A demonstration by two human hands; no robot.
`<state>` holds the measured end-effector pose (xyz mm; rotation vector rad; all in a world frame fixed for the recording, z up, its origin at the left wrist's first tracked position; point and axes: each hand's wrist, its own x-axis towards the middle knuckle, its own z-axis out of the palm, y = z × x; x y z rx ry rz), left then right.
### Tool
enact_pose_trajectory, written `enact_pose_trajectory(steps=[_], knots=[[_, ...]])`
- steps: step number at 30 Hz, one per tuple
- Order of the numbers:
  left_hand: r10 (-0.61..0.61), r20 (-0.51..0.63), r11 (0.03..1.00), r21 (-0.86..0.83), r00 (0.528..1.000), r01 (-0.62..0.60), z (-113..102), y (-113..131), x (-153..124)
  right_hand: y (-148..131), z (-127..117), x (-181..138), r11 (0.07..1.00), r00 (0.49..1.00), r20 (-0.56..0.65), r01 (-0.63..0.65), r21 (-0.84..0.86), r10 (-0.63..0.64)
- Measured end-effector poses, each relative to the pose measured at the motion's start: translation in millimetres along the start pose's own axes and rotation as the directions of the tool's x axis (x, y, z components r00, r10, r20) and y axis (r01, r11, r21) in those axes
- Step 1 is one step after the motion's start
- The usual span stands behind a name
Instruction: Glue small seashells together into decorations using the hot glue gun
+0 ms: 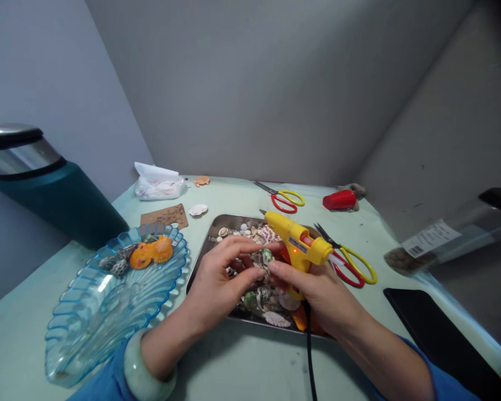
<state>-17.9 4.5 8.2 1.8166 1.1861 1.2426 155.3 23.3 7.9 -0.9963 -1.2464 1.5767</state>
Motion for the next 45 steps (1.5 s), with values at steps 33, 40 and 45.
enact_pose_trajectory(steps=[33,40,45], knots=[[-0.144,-0.056,0.989,0.032,0.988,0.146,-5.1,5.2,4.3,-7.9,-7.4,-0.5,0.993,1.0,-0.023,-0.005,-0.12,0.002],[-0.392,0.018,0.823,-0.441,0.92,0.359,-4.5,0.5,5.6,-10.7,-4.8,0.0,0.996,0.999,-0.044,-0.027,-0.085,0.023],[-0.42,0.041,0.792,-0.471,0.907,0.388,-1.9,1.8,6.0,-13.4,-3.9,-1.3,0.999,1.0,-0.011,-0.02,-0.049,0.019]])
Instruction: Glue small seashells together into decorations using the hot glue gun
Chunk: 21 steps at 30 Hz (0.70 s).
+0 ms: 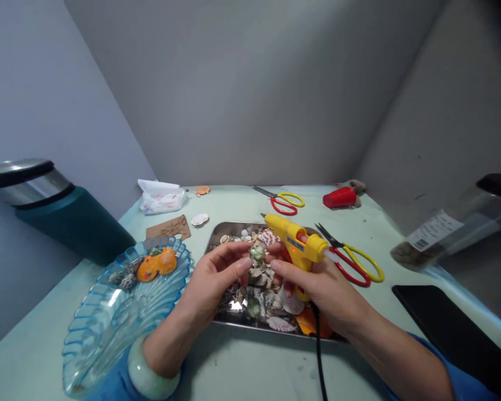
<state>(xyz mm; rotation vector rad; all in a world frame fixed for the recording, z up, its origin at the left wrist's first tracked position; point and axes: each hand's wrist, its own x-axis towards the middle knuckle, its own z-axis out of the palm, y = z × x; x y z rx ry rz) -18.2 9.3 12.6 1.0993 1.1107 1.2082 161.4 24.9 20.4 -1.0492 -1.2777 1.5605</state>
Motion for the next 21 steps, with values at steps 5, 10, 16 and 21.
enact_pose_trajectory(steps=[5,10,16,21], knots=[[0.035,0.03,0.989,0.14,0.999,-0.039,3.3,-1.1,-2.4,3.2,0.8,-2.0,1.0,1.0,0.028,-0.001,0.01,0.001],[0.092,0.056,0.969,0.226,0.994,-0.102,3.7,-2.4,-3.5,9.5,1.6,-0.6,0.993,0.999,0.044,-0.029,0.113,0.024],[0.121,0.042,0.978,0.165,0.992,-0.126,6.2,-1.3,-4.6,7.8,2.6,0.2,0.978,0.996,0.062,-0.071,0.196,0.06],[0.049,0.075,0.995,0.079,0.996,-0.055,6.9,0.8,-5.1,7.1,3.2,1.1,0.959,0.992,0.071,-0.119,0.256,0.104]])
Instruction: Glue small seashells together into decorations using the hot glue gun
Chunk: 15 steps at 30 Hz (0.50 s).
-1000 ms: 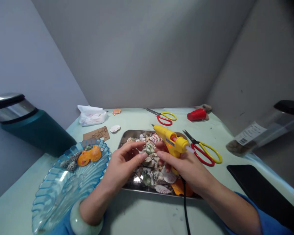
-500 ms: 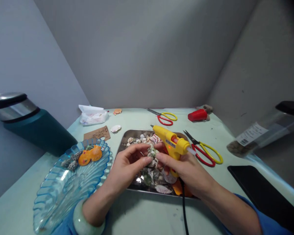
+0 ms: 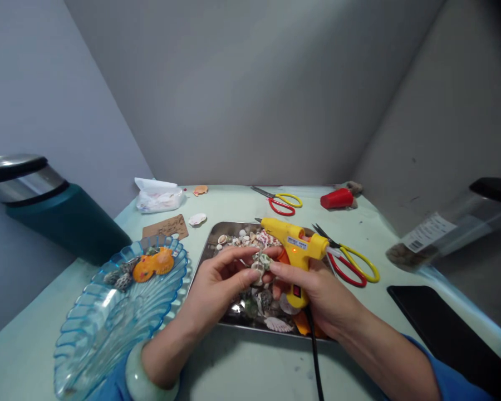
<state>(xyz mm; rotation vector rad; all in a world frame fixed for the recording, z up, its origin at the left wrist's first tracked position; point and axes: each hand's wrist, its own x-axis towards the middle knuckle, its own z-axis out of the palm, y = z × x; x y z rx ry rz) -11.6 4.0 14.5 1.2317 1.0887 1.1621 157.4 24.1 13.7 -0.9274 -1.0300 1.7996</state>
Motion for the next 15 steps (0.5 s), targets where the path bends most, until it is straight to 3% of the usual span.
enact_pose_trajectory(steps=[8,15], knots=[[-0.08,-0.017,0.996,-0.043,0.997,0.079,-2.7,-4.1,0.9,0.5,0.0,-0.4,1.0,1.0,0.004,0.02,0.015,-0.02],[0.0,-0.047,0.998,0.061,0.999,0.003,0.1,-4.1,0.4,4.4,-0.3,-1.0,0.999,0.999,-0.025,0.042,0.006,-0.042]])
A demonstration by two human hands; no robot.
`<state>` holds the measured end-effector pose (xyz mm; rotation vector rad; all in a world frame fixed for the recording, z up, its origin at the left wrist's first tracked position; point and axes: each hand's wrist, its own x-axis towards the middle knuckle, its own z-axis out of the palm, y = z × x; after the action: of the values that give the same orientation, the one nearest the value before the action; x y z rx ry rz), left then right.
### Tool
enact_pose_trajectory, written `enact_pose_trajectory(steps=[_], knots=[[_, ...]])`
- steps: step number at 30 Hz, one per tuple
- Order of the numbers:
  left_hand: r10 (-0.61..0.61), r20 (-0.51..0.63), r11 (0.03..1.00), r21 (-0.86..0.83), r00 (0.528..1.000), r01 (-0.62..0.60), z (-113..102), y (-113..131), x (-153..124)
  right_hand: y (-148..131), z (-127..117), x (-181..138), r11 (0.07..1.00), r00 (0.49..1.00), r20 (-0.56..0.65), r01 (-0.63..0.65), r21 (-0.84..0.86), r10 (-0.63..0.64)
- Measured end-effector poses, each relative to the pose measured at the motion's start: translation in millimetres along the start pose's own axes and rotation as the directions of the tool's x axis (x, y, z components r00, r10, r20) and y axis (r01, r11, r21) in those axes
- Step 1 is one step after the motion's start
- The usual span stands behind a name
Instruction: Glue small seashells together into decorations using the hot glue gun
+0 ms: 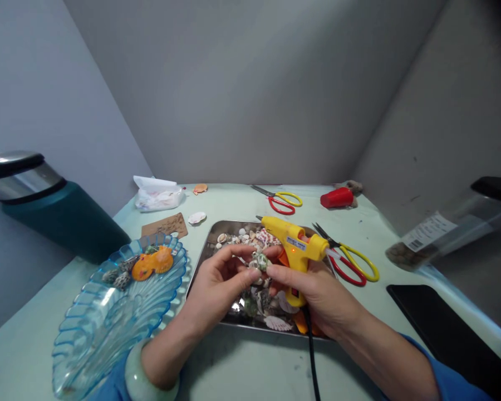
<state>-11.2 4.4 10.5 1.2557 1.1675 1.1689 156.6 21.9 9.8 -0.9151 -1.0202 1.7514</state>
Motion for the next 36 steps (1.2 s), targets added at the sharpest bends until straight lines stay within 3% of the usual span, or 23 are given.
enact_pose_trajectory(steps=[7,22,27,33,36], knots=[[0.133,-0.018,0.97,0.206,0.991,-0.126,-2.2,-1.4,-2.6,-0.2,0.5,-1.1,0.992,0.999,0.016,0.049,-0.117,-0.047],[0.24,-0.002,0.921,0.315,0.971,-0.227,-2.3,6.6,-4.7,3.7,-11.3,-3.0,0.818,0.959,0.144,0.284,-0.501,-0.245],[0.261,0.014,0.911,0.329,0.965,-0.25,-3.7,6.8,-3.9,4.8,-8.8,-2.9,0.805,0.952,0.137,0.304,-0.509,-0.273],[0.285,0.006,0.913,0.303,0.959,-0.273,-4.6,5.3,-2.3,1.7,0.7,-2.8,0.923,0.986,0.03,0.165,-0.348,-0.165],[0.294,-0.02,0.916,0.291,0.956,-0.276,-5.5,4.1,-0.6,1.0,1.0,-2.3,0.944,0.986,-0.02,0.155,-0.292,-0.168]])
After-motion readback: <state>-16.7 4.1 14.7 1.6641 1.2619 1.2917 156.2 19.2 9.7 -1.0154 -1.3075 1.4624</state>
